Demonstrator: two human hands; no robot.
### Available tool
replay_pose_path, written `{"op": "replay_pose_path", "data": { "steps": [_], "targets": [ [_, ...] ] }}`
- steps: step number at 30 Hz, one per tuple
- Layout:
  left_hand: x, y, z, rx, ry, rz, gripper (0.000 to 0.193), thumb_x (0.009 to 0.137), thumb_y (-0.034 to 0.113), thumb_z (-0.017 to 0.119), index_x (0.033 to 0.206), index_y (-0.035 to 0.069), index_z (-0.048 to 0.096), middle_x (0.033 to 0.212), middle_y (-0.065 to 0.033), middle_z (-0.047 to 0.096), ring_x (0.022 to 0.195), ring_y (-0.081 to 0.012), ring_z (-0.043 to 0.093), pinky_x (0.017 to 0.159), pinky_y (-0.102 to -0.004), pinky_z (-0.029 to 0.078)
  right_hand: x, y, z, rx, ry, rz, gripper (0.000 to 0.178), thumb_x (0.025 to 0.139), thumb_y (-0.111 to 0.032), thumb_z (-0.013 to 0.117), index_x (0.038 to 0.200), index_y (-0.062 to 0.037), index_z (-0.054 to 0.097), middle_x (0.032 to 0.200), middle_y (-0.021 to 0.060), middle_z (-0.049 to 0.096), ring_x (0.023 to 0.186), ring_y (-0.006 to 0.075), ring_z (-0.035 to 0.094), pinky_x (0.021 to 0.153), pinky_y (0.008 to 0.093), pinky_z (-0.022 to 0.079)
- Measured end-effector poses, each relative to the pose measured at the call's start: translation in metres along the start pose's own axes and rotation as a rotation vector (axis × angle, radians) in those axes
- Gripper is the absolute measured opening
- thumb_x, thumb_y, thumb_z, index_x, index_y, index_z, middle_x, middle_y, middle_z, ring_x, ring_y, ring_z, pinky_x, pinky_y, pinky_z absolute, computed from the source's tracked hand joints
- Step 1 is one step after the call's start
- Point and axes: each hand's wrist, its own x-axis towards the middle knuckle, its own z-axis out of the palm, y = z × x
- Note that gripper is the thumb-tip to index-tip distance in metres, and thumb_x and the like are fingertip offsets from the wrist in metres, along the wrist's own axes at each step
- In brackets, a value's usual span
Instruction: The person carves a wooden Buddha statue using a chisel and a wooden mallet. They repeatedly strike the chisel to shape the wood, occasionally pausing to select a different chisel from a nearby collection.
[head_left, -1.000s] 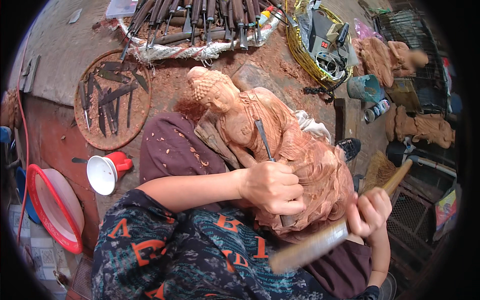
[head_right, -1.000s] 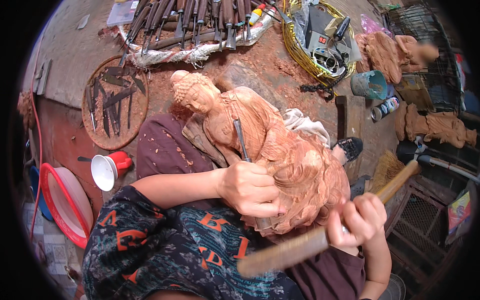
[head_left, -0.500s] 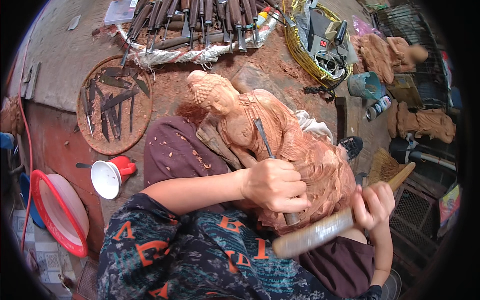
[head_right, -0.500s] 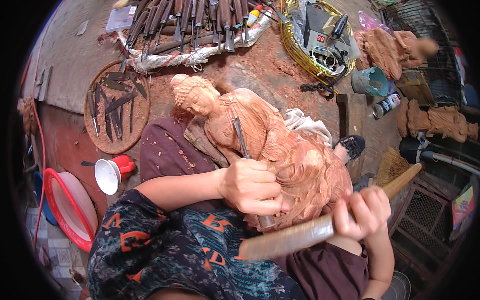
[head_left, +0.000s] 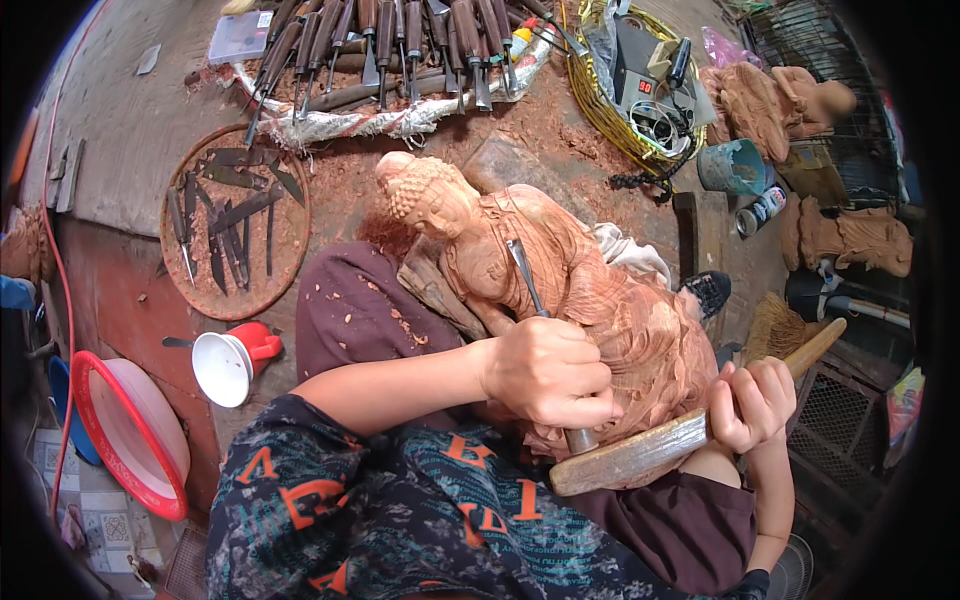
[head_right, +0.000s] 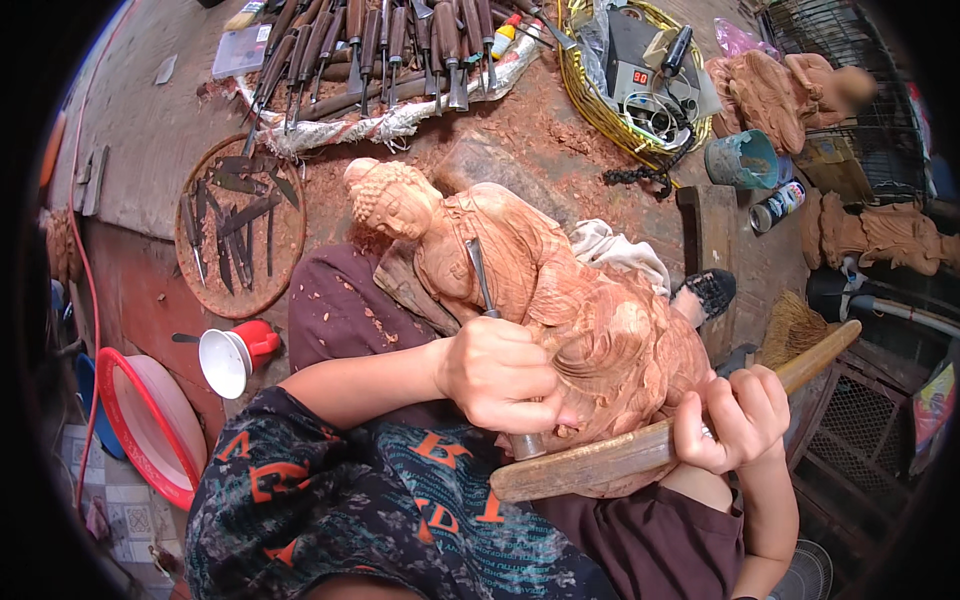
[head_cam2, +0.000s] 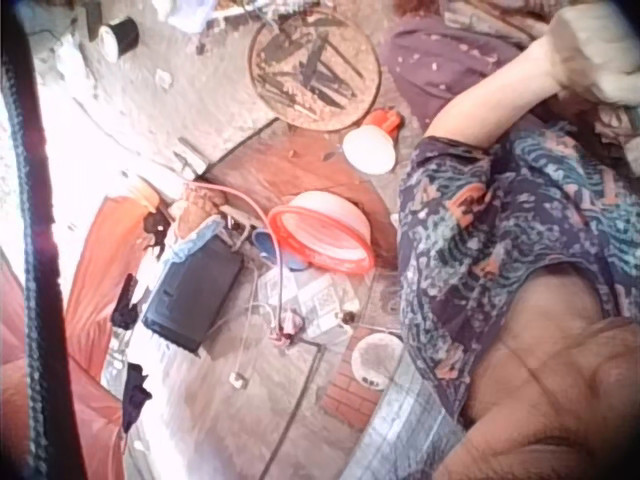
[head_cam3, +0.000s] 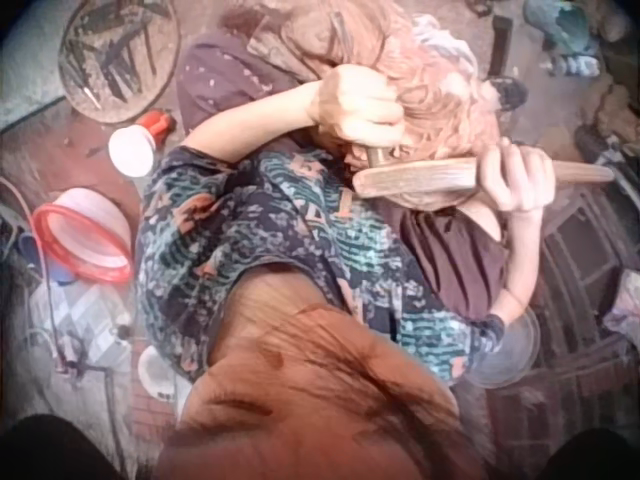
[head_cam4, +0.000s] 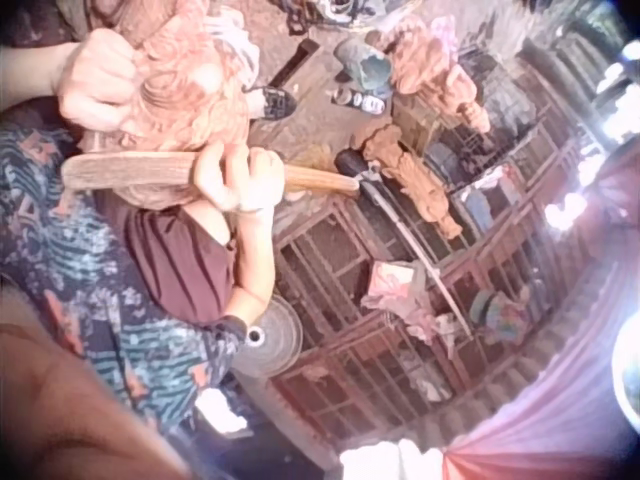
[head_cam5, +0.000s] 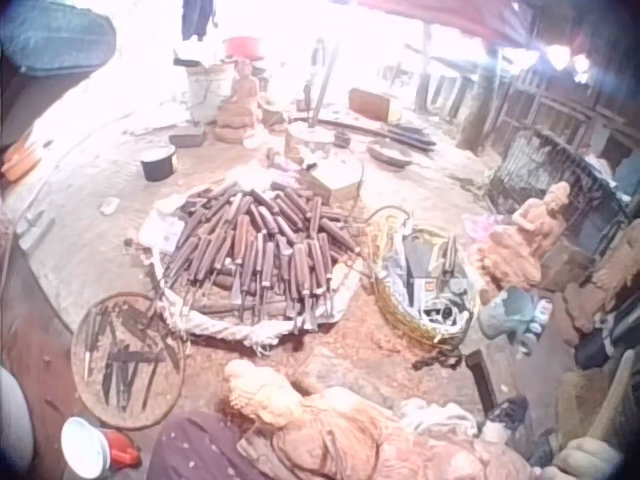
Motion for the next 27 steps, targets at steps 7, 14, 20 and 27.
{"op": "replay_pose_path", "data": {
  "steps": [7, 14, 20, 27],
  "targets": [
    [-0.002, 0.001, -0.004, 0.039, -0.042, -0.015, 0.031, 0.076, 0.022, 0.074, 0.062, 0.014, 0.047, 0.059, 0.0048, 0.041, 0.051, -0.0099, 0.045, 0.043, -0.0255, 0.032, -0.001, -0.006, 0.002, 0.151, 0.093, 0.082, 0.032, 0.067, 0.011, 0.069, 0.088, -0.0094, 0.055, 0.069, 0.0041, 0.051, 0.053, 0.0191, 0.047, 0.046, 0.0307, 0.038],
    [0.0, -0.002, -0.008, 0.028, -0.047, -0.023, 0.03, 0.077, 0.024, 0.072, 0.062, 0.015, 0.047, 0.06, 0.0044, 0.043, 0.052, -0.0105, 0.047, 0.043, -0.0259, 0.035, 0.001, -0.007, 0.004, 0.351, 0.33, -0.032, 0.039, 0.059, 0.018, 0.069, 0.086, -0.0075, 0.055, 0.067, 0.0045, 0.05, 0.052, 0.0199, 0.046, 0.044, 0.0325, 0.037],
    [-0.001, -0.002, -0.009, 0.03, -0.056, -0.015, 0.03, 0.077, 0.024, 0.072, 0.063, 0.015, 0.047, 0.06, 0.0045, 0.043, 0.052, -0.0109, 0.047, 0.043, -0.0262, 0.035, 0.005, -0.01, 0.0, 0.302, 0.211, 0.079, 0.043, 0.066, 0.011, 0.069, 0.099, -0.0099, 0.052, 0.074, 0.0056, 0.054, 0.056, 0.0195, 0.049, 0.045, 0.0326, 0.039],
    [0.001, -0.007, -0.009, 0.012, -0.038, -0.02, 0.029, 0.077, 0.023, 0.072, 0.063, 0.015, 0.048, 0.059, 0.0044, 0.041, 0.052, -0.0107, 0.047, 0.043, -0.0261, 0.034, 0.01, -0.007, -0.003, 0.139, 0.067, 0.073, 0.041, 0.069, 0.011, 0.07, 0.097, -0.012, 0.051, 0.07, 0.0036, 0.05, 0.054, 0.0178, 0.046, 0.046, 0.0311, 0.038]
  ]
}}
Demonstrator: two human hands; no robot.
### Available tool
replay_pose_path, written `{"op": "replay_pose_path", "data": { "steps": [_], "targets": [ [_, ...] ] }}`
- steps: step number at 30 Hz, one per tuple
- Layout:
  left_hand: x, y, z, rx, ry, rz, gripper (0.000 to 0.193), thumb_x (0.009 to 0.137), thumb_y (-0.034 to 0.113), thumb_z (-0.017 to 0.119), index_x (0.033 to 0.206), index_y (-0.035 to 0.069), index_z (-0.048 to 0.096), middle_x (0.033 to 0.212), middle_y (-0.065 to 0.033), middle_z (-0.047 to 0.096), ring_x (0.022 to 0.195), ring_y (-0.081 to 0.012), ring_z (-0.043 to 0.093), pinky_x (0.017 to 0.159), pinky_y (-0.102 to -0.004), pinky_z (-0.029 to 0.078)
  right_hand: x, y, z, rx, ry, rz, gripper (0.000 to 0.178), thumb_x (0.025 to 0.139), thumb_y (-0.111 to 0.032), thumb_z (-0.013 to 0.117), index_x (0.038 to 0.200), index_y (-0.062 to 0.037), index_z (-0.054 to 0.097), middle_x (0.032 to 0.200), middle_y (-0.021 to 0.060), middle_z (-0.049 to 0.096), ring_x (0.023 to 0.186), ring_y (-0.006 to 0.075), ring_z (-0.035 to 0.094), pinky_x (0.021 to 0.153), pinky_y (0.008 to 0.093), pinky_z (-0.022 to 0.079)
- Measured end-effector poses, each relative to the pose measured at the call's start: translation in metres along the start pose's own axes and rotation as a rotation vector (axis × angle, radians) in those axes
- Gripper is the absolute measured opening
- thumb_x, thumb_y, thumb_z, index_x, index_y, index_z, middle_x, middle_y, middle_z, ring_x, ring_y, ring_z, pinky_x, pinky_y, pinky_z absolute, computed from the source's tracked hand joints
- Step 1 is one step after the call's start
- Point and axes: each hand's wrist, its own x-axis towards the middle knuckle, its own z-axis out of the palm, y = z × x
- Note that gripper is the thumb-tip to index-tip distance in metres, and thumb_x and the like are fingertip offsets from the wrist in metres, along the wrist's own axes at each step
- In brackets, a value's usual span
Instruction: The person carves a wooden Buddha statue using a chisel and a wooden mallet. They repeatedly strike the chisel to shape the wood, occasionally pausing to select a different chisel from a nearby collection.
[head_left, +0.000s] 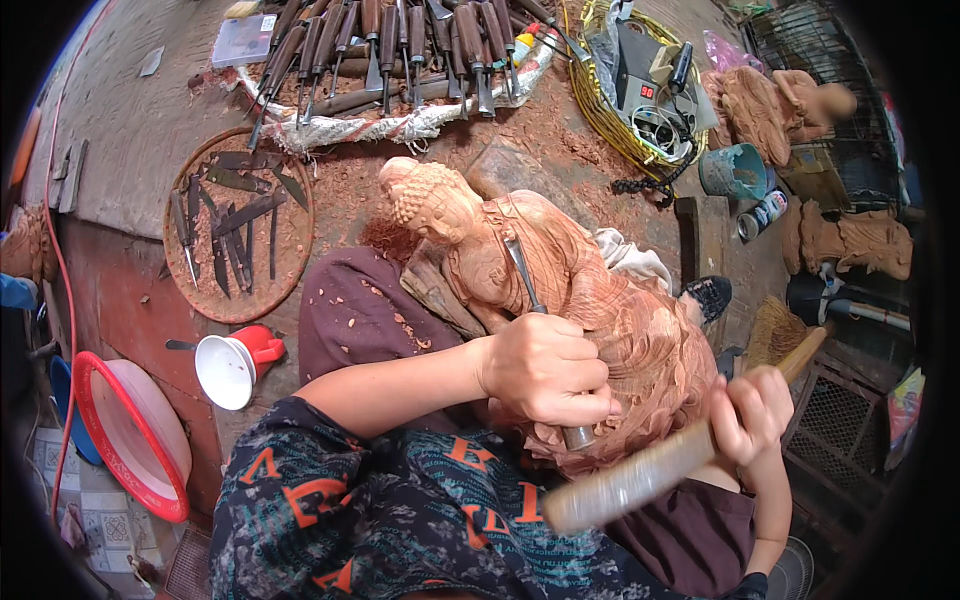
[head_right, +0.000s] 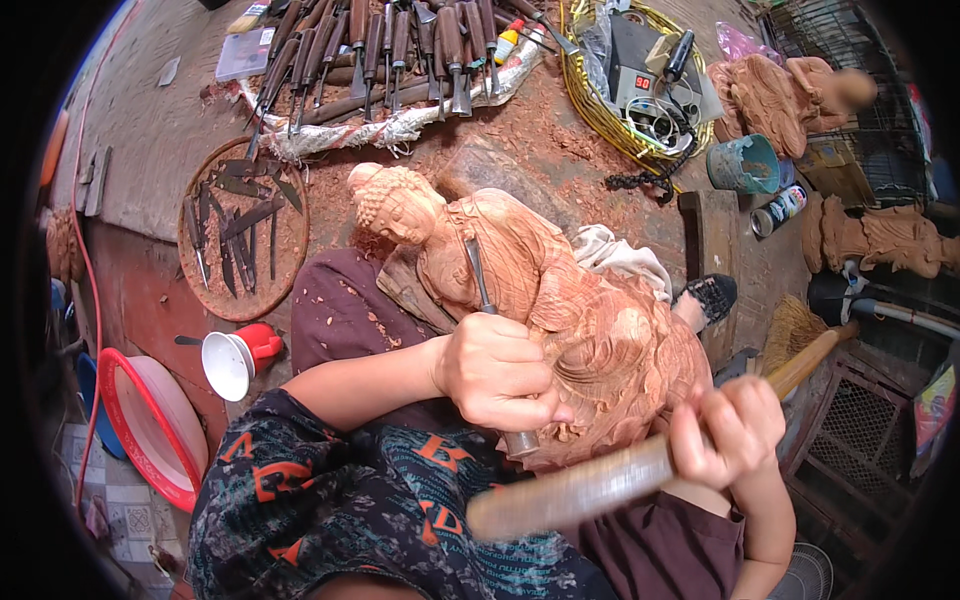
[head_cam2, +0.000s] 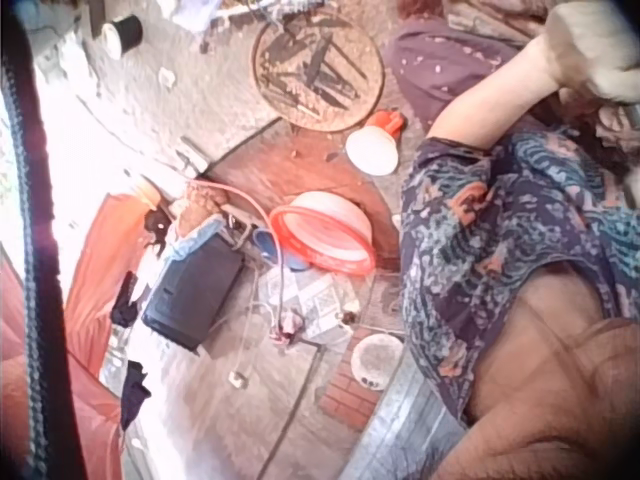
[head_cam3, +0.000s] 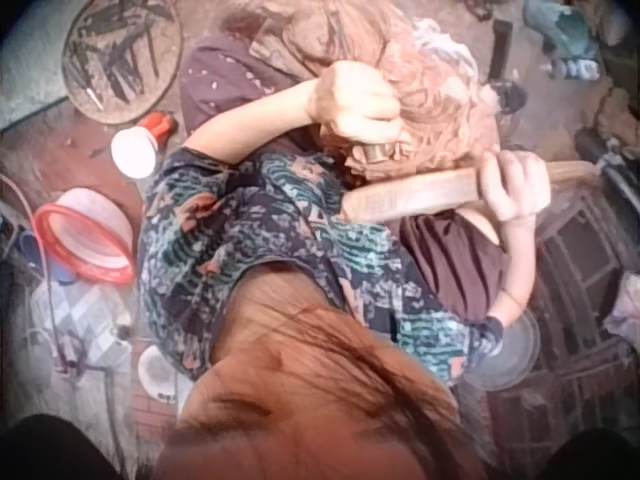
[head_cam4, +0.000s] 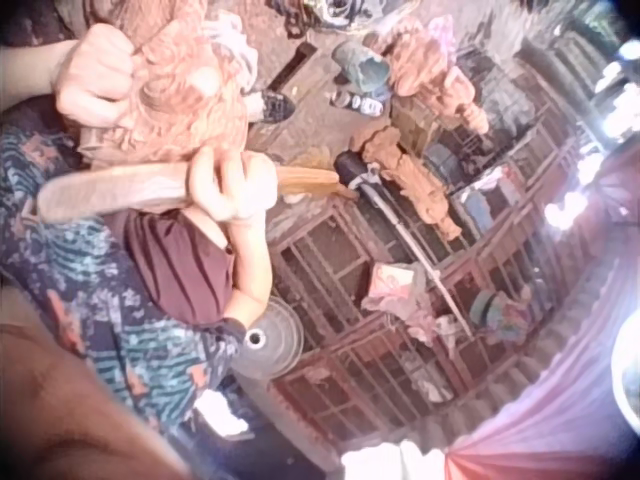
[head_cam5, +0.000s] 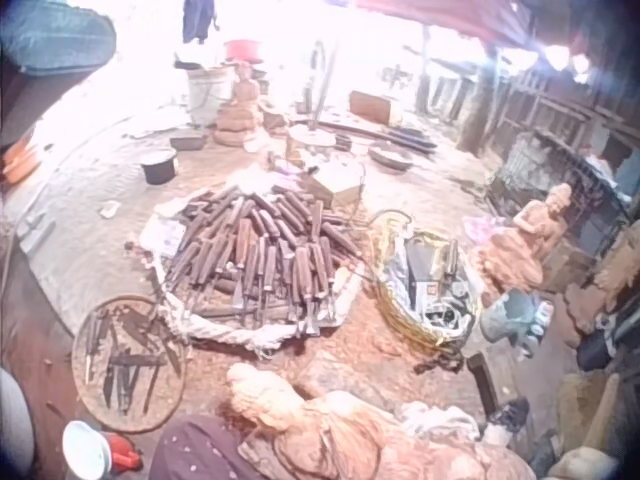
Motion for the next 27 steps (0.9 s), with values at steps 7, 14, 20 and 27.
{"op": "replay_pose_path", "data": {
  "steps": [7, 14, 20, 27],
  "targets": [
    [0.001, 0.001, -0.006, 0.008, -0.007, -0.015, 0.026, 0.077, 0.022, 0.071, 0.064, 0.015, 0.05, 0.06, 0.0043, 0.042, 0.052, -0.0109, 0.046, 0.043, -0.0265, 0.035, 0.003, 0.004, 0.001, -0.008, -0.104, 0.065, 0.044, 0.066, 0.013, 0.068, 0.1, -0.0113, 0.054, 0.07, 0.0028, 0.048, 0.054, 0.0178, 0.047, 0.045, 0.0311, 0.039],
    [0.002, 0.002, -0.01, -0.008, -0.016, -0.046, 0.026, 0.077, 0.018, 0.071, 0.063, 0.014, 0.05, 0.06, 0.0042, 0.046, 0.052, -0.0106, 0.048, 0.043, -0.0262, 0.036, 0.002, 0.001, 0.002, -0.014, -0.157, 0.092, 0.039, 0.067, 0.003, 0.071, 0.1, -0.0092, 0.055, 0.074, 0.0046, 0.053, 0.056, 0.0178, 0.049, 0.048, 0.0309, 0.039],
    [0.006, 0.029, 0.004, -0.07, 0.014, 0.004, 0.039, 0.079, 0.016, 0.073, 0.059, 0.011, 0.04, 0.054, 0.0044, 0.033, 0.046, -0.009, 0.039, 0.042, -0.0234, 0.029, -0.014, 0.0, 0.006, 0.12, -0.011, 0.096, 0.04, 0.067, 0.006, 0.072, 0.1, -0.0077, 0.054, 0.075, 0.0066, 0.054, 0.058, 0.0211, 0.052, 0.048, 0.0327, 0.04],
    [0.001, 0.028, 0.007, -0.035, 0.008, -0.021, 0.037, 0.078, 0.016, 0.072, 0.059, 0.011, 0.041, 0.057, 0.0037, 0.037, 0.048, -0.0105, 0.043, 0.042, -0.0246, 0.032, -0.005, 0.0, 0.007, 0.138, 0.03, 0.005, 0.042, 0.069, 0.013, 0.067, 0.101, -0.0114, 0.053, 0.071, 0.0037, 0.05, 0.054, 0.0187, 0.048, 0.047, 0.0326, 0.039]
  ]
}}
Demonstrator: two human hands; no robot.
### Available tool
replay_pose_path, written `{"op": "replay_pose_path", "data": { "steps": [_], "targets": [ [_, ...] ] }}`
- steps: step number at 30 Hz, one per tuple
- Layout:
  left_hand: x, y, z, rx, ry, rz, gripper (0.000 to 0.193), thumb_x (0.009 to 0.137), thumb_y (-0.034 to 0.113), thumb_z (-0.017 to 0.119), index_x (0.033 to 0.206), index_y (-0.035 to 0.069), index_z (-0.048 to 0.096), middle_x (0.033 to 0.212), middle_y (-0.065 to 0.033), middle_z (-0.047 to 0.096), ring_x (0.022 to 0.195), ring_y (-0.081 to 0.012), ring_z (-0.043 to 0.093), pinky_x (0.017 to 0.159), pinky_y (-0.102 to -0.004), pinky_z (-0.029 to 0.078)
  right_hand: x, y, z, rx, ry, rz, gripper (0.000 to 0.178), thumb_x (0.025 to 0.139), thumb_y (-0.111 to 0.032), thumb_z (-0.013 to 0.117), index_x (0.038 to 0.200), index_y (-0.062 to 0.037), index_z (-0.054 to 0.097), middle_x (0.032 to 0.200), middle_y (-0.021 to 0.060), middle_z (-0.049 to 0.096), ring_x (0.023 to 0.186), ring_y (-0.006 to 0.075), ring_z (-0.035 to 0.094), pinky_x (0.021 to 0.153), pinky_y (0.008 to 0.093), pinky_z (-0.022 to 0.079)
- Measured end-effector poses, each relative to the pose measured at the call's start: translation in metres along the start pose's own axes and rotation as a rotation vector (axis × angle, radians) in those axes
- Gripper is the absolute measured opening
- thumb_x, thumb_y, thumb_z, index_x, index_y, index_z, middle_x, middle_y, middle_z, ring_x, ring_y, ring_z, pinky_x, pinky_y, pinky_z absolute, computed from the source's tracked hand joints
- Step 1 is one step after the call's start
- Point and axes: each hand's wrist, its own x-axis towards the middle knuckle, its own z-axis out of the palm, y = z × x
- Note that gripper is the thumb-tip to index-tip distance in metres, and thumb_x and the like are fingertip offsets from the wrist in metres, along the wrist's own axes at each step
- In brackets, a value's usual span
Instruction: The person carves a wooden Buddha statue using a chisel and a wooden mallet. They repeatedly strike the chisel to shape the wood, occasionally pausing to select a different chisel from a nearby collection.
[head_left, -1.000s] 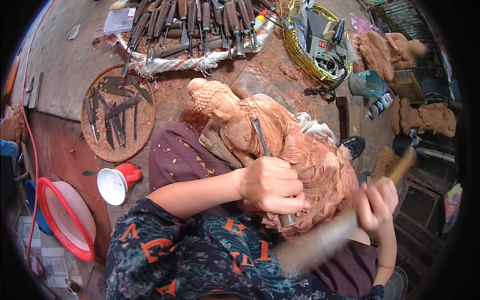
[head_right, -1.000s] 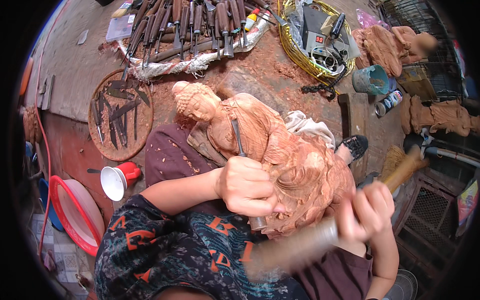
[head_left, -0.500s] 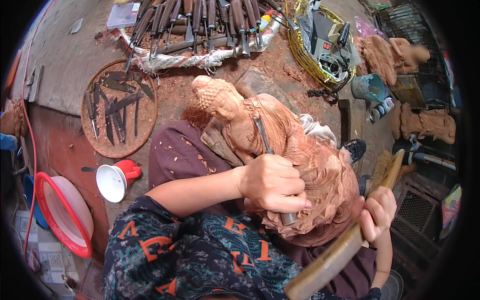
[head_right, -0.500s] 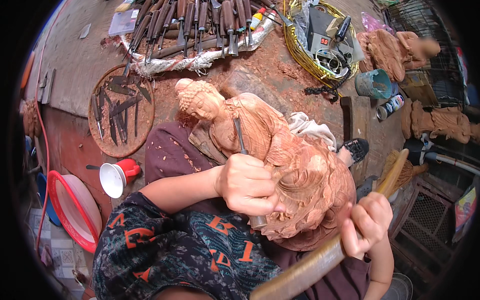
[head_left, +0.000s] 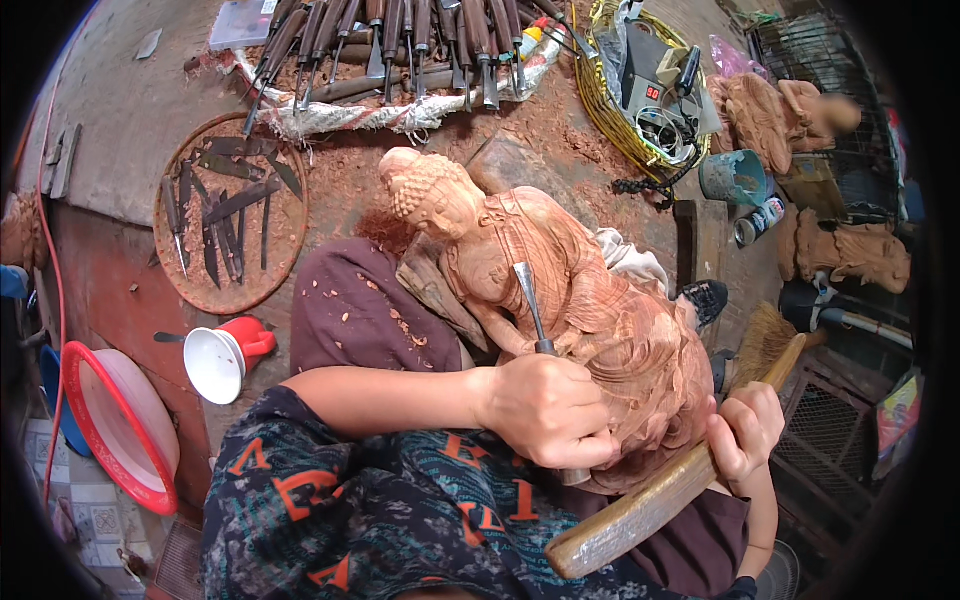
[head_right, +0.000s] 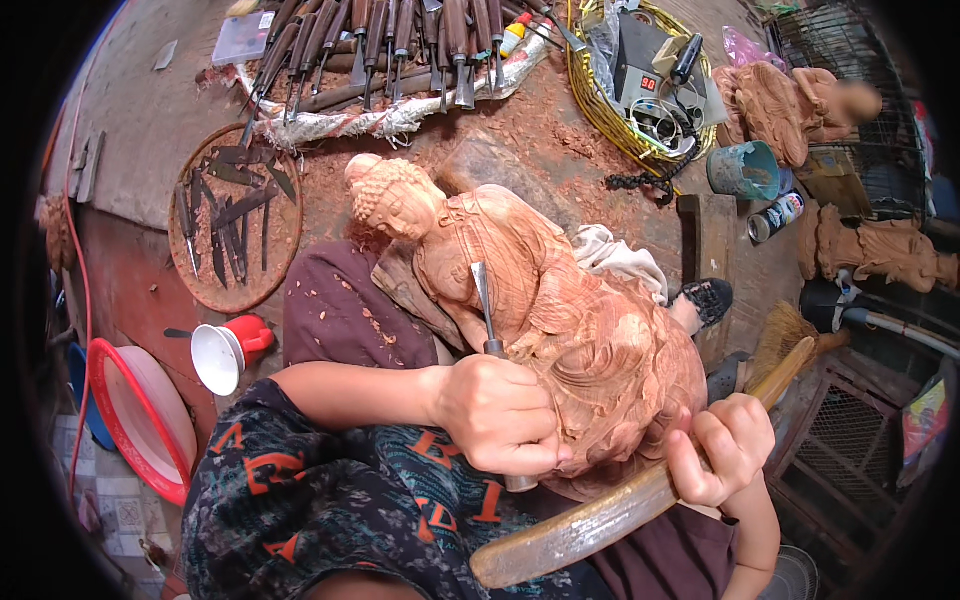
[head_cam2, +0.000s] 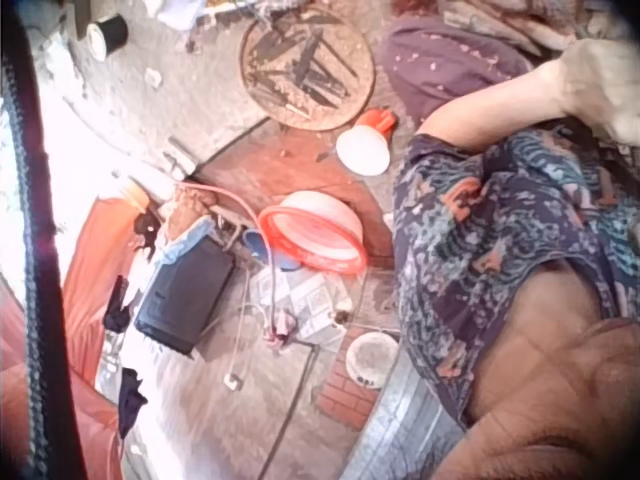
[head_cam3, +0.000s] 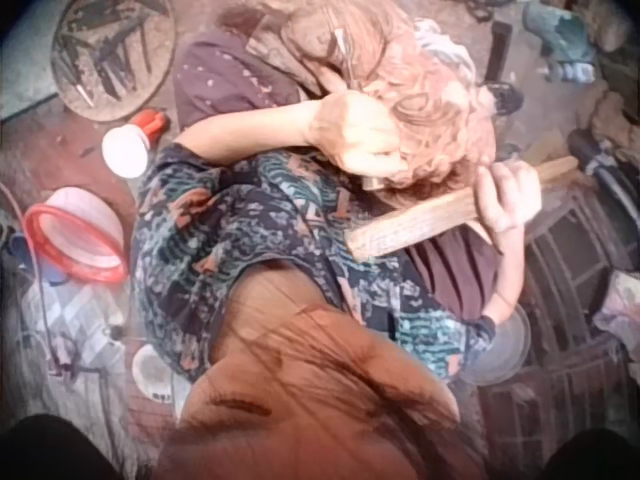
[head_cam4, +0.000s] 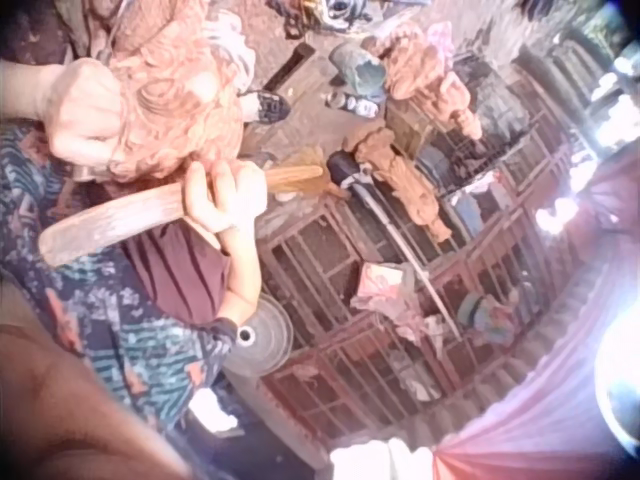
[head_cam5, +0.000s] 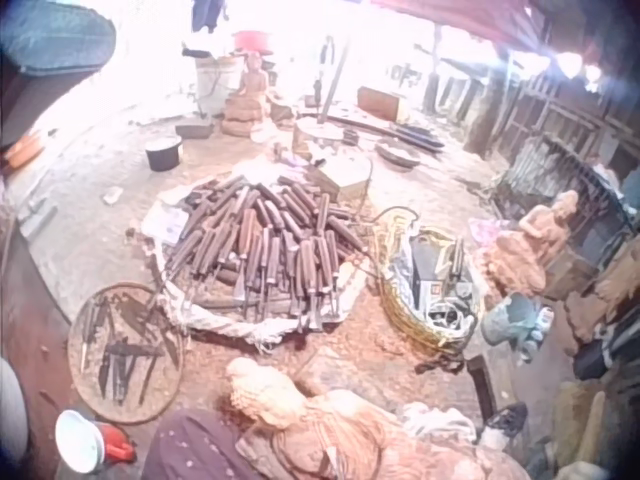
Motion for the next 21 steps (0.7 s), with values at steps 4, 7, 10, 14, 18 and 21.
{"op": "replay_pose_path", "data": {
  "steps": [4, 7, 10, 14, 18, 21],
  "targets": [
    [0.0, -0.002, 0.003, -0.048, -0.012, 0.009, 0.036, 0.077, 0.016, 0.072, 0.058, 0.011, 0.041, 0.057, 0.0035, 0.038, 0.048, -0.0107, 0.044, 0.042, -0.0247, 0.033, -0.004, -0.008, -0.005, 0.015, 0.038, -0.044, 0.046, 0.07, 0.015, 0.066, 0.103, -0.015, 0.052, 0.069, 0.0022, 0.047, 0.053, 0.0169, 0.046, 0.047, 0.0312, 0.038],
    [-0.001, -0.001, 0.0, -0.024, -0.035, -0.009, 0.036, 0.076, 0.015, 0.072, 0.058, 0.011, 0.042, 0.057, 0.0034, 0.038, 0.048, -0.0108, 0.044, 0.042, -0.025, 0.034, -0.006, -0.001, -0.001, 0.037, 0.054, -0.118, 0.049, 0.071, 0.014, 0.067, 0.104, -0.0185, 0.052, 0.069, 0.0017, 0.045, 0.053, 0.0163, 0.045, 0.047, 0.0305, 0.038],
    [-0.003, -0.001, 0.002, -0.015, -0.034, -0.01, 0.035, 0.075, 0.015, 0.072, 0.058, 0.011, 0.042, 0.057, 0.0034, 0.039, 0.049, -0.0108, 0.045, 0.042, -0.0252, 0.034, -0.006, -0.002, -0.005, -0.055, -0.04, -0.096, 0.049, 0.07, 0.014, 0.067, 0.103, -0.0194, 0.053, 0.068, 0.0014, 0.044, 0.054, 0.0168, 0.045, 0.047, 0.0304, 0.038],
    [-0.005, -0.001, 0.006, 0.0, -0.049, -0.025, 0.033, 0.075, 0.016, 0.071, 0.06, 0.012, 0.043, 0.058, 0.0039, 0.04, 0.05, -0.0104, 0.045, 0.043, -0.0249, 0.034, -0.006, -0.005, -0.009, -0.133, -0.137, -0.054, 0.049, 0.069, 0.015, 0.066, 0.102, -0.0183, 0.053, 0.068, 0.0016, 0.044, 0.056, 0.0183, 0.045, 0.048, 0.0309, 0.039],
    [-0.007, -0.002, 0.008, 0.032, -0.081, -0.007, 0.03, 0.076, 0.016, 0.07, 0.061, 0.013, 0.044, 0.058, 0.0044, 0.041, 0.051, -0.01, 0.045, 0.044, -0.0243, 0.034, -0.004, -0.005, -0.013, -0.188, -0.185, -0.046, 0.047, 0.068, 0.015, 0.066, 0.1, -0.0174, 0.053, 0.07, 0.0031, 0.046, 0.058, 0.019, 0.046, 0.047, 0.0314, 0.04],
    [-0.011, -0.005, 0.011, 0.051, -0.081, -0.01, 0.027, 0.077, 0.016, 0.069, 0.062, 0.013, 0.046, 0.059, 0.0046, 0.041, 0.051, -0.0097, 0.045, 0.044, -0.0242, 0.034, -0.006, -0.003, -0.009, -0.174, -0.206, -0.074, 0.046, 0.068, 0.014, 0.067, 0.099, -0.0165, 0.053, 0.072, 0.0047, 0.048, 0.059, 0.0198, 0.048, 0.048, 0.0325, 0.041]
  ]
}}
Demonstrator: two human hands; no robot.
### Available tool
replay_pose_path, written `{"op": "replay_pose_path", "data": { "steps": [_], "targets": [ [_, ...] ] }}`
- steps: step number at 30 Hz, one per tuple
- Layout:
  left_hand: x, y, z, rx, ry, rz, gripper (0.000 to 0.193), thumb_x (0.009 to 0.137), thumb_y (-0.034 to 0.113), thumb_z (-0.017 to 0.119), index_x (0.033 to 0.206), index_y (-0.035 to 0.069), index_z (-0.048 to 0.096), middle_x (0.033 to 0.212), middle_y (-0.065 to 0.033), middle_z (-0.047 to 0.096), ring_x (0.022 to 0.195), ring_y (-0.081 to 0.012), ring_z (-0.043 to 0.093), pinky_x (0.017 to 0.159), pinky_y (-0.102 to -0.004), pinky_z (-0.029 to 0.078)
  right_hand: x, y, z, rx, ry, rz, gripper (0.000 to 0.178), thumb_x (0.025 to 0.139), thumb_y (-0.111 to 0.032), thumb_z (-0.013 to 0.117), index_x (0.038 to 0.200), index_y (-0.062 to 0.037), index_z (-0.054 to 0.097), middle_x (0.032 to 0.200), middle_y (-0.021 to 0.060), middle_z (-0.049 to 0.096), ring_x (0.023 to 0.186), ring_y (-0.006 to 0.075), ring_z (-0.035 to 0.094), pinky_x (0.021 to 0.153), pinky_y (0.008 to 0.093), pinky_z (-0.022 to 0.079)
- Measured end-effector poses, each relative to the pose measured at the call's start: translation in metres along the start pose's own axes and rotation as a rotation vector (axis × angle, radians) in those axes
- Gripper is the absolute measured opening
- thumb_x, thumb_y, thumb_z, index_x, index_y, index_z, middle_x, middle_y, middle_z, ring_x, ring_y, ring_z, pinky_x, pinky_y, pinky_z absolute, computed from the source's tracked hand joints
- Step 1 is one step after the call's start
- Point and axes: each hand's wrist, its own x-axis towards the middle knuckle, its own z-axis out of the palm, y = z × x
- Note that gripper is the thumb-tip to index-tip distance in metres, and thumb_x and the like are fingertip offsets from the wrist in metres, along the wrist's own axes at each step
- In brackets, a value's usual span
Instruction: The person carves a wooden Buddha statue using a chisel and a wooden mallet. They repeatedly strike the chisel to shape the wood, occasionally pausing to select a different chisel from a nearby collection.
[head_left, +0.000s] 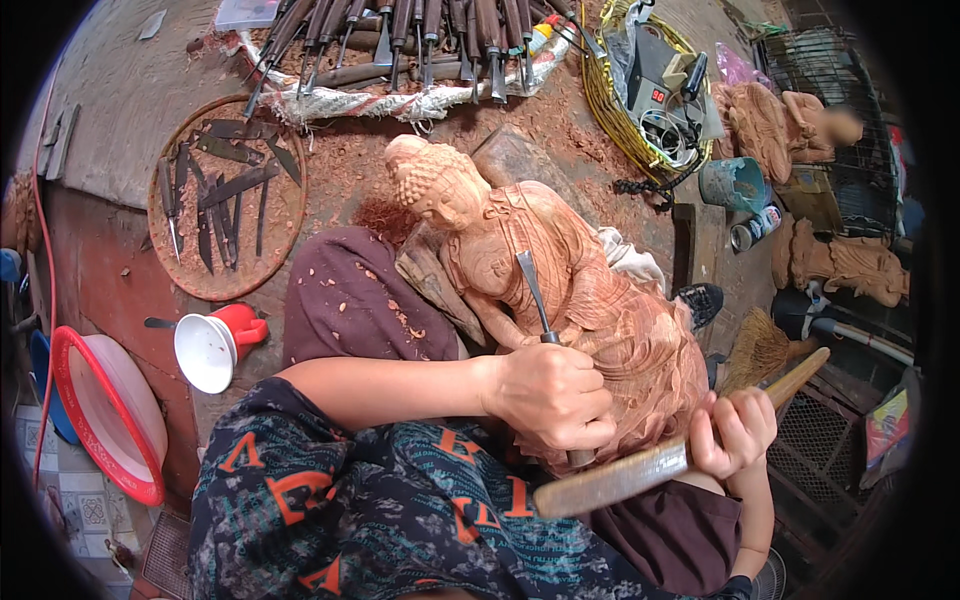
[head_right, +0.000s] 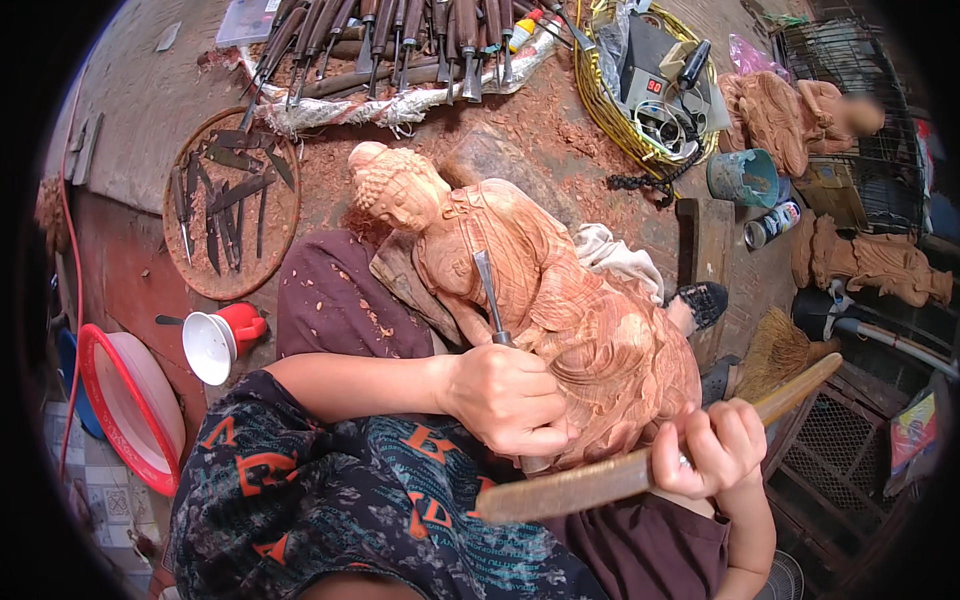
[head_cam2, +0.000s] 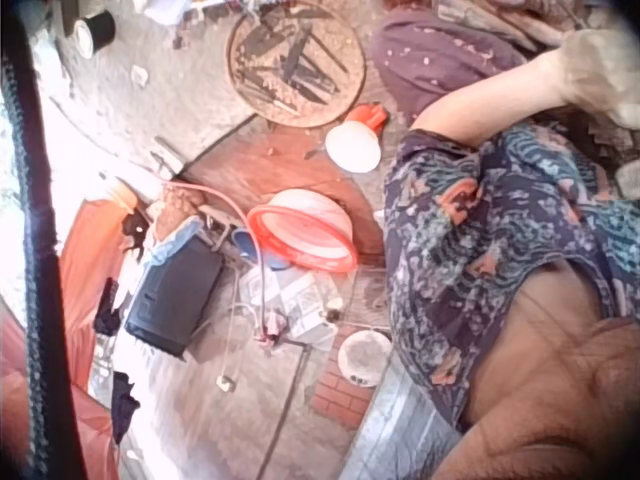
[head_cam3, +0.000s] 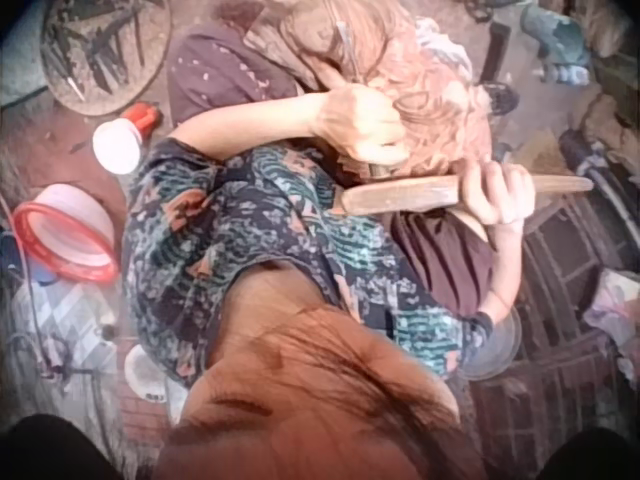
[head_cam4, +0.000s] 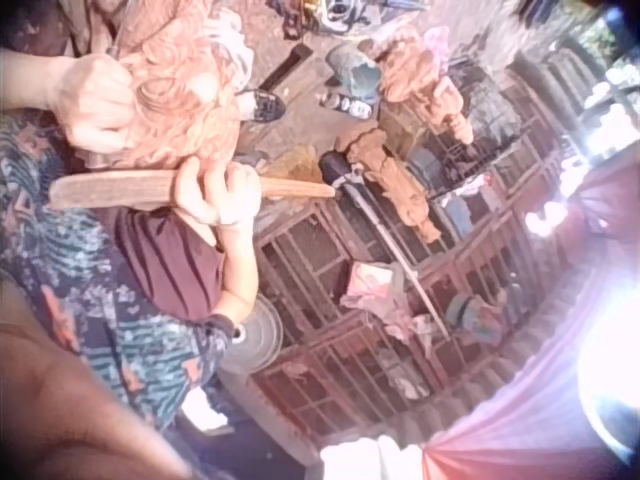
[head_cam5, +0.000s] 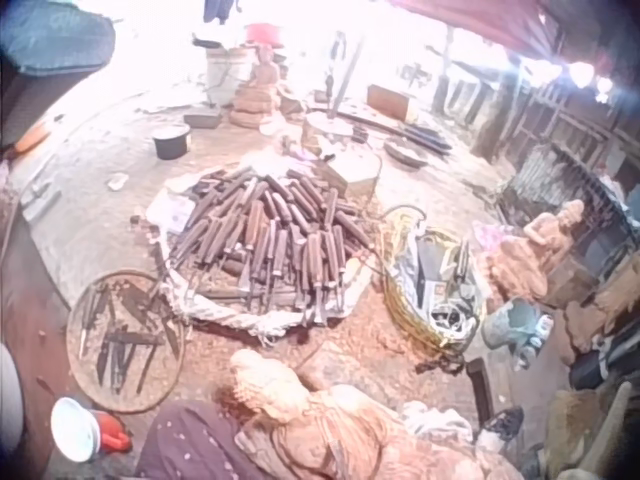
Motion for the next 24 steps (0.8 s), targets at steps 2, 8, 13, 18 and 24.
{"op": "replay_pose_path", "data": {
  "steps": [2, 8, 13, 18, 24],
  "targets": [
    [0.0, 0.001, 0.001, 0.006, -0.002, 0.016, 0.024, 0.077, 0.015, 0.068, 0.064, 0.013, 0.048, 0.059, 0.0047, 0.041, 0.051, -0.0098, 0.045, 0.044, -0.0241, 0.034, -0.007, -0.003, -0.001, 0.087, 0.101, -0.051, 0.042, 0.069, 0.011, 0.067, 0.099, -0.0146, 0.053, 0.073, 0.0054, 0.05, 0.061, 0.0205, 0.049, 0.049, 0.0334, 0.042],
    [0.001, -0.013, -0.004, 0.037, 0.007, -0.024, 0.022, 0.075, 0.018, 0.07, 0.065, 0.013, 0.05, 0.059, 0.0039, 0.042, 0.051, -0.0111, 0.046, 0.044, -0.0265, 0.034, 0.0, 0.001, 0.003, -0.013, 0.035, 0.033, 0.048, 0.068, 0.017, 0.065, 0.1, -0.0156, 0.051, 0.072, 0.0047, 0.049, 0.055, 0.0194, 0.047, 0.049, 0.0327, 0.041],
    [0.009, 0.0, -0.012, -0.015, 0.038, -0.013, 0.027, 0.078, 0.016, 0.069, 0.063, 0.012, 0.047, 0.059, 0.0031, 0.042, 0.05, -0.0118, 0.047, 0.044, -0.0262, 0.035, -0.001, 0.0, 0.003, 0.151, 0.236, -0.006, 0.048, 0.07, 0.015, 0.066, 0.103, -0.0153, 0.048, 0.071, 0.0038, 0.048, 0.055, 0.0191, 0.047, 0.049, 0.0338, 0.04],
    [0.008, 0.004, -0.006, -0.077, 0.031, -0.027, 0.026, 0.077, 0.014, 0.068, 0.062, 0.012, 0.047, 0.059, 0.0036, 0.041, 0.051, -0.0114, 0.047, 0.044, -0.0259, 0.036, 0.001, 0.001, -0.007, 0.133, 0.175, 0.045, 0.051, 0.068, 0.016, 0.066, 0.104, -0.0155, 0.048, 0.072, 0.0041, 0.048, 0.055, 0.0198, 0.047, 0.048, 0.0342, 0.04],
    [0.01, 0.002, -0.007, -0.058, 0.025, -0.064, 0.026, 0.076, 0.017, 0.068, 0.063, 0.013, 0.047, 0.058, 0.004, 0.041, 0.05, -0.0112, 0.045, 0.043, -0.0261, 0.034, 0.001, 0.003, 0.003, 0.117, 0.188, -0.02, 0.046, 0.072, 0.015, 0.064, 0.104, -0.0149, 0.05, 0.072, 0.005, 0.049, 0.054, 0.0195, 0.046, 0.048, 0.0335, 0.04]
  ]
}}
